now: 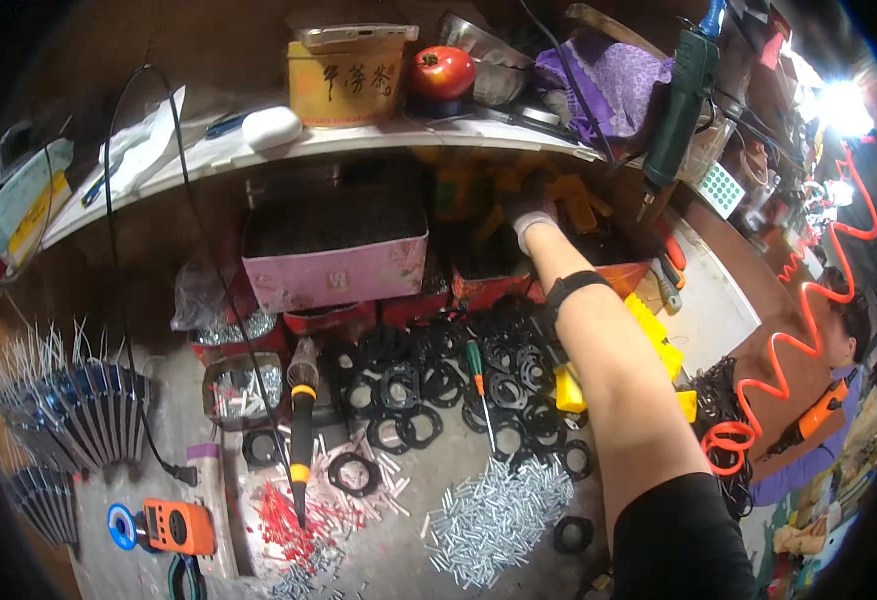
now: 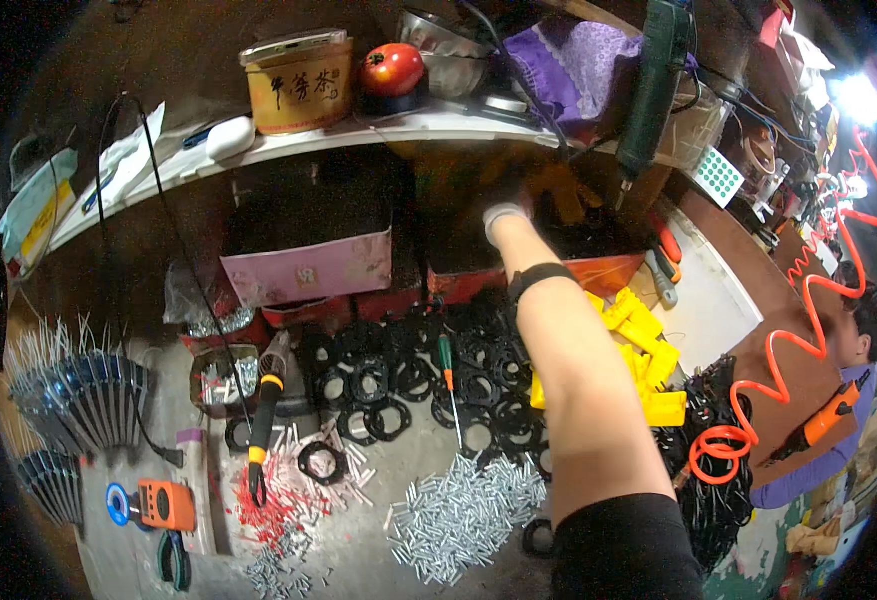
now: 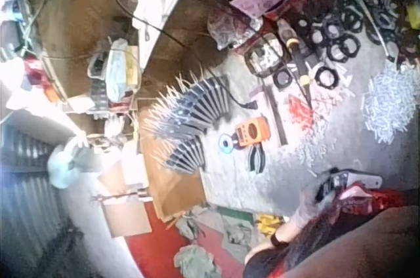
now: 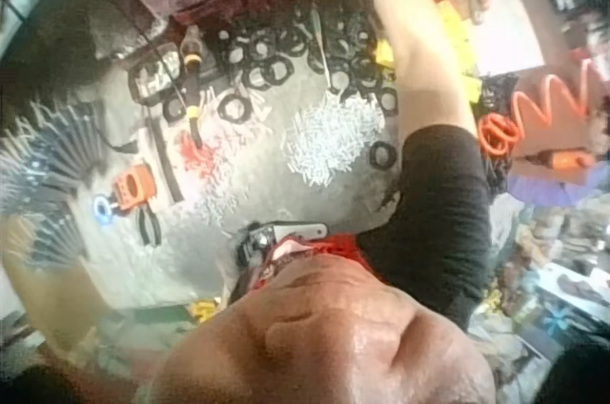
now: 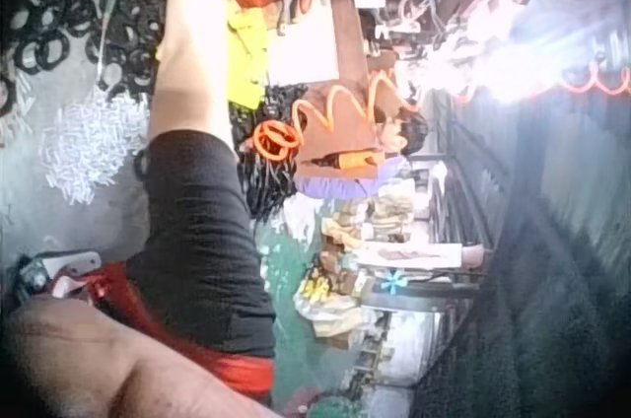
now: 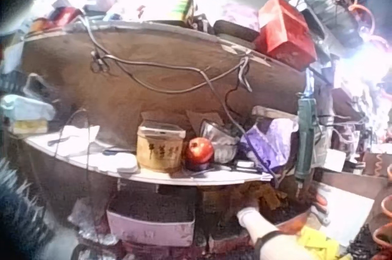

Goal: Assembling yellow plastic housings with metal plates and wiring using a soldering iron and an electric screwdriver.

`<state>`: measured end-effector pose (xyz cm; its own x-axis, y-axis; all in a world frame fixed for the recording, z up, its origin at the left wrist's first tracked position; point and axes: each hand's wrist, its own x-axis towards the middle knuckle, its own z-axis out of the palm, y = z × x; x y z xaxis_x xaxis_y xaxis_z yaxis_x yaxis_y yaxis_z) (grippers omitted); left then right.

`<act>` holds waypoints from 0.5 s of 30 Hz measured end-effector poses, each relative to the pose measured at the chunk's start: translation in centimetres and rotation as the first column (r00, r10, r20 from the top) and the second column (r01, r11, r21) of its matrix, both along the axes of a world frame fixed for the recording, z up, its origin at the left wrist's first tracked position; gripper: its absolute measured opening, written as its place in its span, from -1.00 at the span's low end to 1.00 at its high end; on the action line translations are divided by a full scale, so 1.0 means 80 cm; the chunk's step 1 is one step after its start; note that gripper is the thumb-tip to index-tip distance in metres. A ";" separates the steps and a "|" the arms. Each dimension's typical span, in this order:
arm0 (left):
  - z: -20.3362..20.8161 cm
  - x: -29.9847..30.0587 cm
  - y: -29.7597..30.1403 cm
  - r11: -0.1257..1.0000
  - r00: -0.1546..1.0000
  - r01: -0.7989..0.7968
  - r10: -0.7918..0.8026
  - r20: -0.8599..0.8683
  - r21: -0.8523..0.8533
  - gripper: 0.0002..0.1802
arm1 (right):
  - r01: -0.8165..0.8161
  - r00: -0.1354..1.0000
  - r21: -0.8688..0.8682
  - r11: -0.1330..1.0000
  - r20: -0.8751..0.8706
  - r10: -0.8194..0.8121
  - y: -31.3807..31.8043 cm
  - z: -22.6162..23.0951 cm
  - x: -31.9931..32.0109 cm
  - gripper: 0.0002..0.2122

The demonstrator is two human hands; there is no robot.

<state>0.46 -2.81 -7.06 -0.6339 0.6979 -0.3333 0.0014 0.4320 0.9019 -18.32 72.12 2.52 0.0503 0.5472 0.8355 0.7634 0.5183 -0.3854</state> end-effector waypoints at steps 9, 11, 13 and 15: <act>0.040 0.007 0.017 0.986 0.975 -0.119 0.138 -0.174 0.119 -0.60 | 0.052 0.857 -0.242 0.969 0.510 0.081 0.015 0.058 0.126 -0.36; 0.051 -0.007 0.023 0.982 0.982 0.001 -0.037 -0.183 -0.191 -0.62 | -0.056 0.967 -0.315 0.948 0.220 0.130 0.052 0.055 0.161 -0.34; 0.018 0.003 -0.006 0.969 0.966 -0.195 0.217 0.143 -0.155 -0.59 | -0.121 0.940 -0.313 0.942 0.269 0.210 0.127 0.027 0.190 -0.32; 0.016 0.004 0.000 0.901 0.771 -0.386 0.433 0.466 -0.197 -0.56 | -0.192 0.894 -0.325 0.926 0.332 0.302 0.146 0.011 0.182 -0.30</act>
<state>0.76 -2.81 -5.77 -0.5902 0.3638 -0.7206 -0.6218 0.3644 0.6933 -3.80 83.79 3.40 -0.3990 0.7113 0.5787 0.7387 0.6232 -0.2567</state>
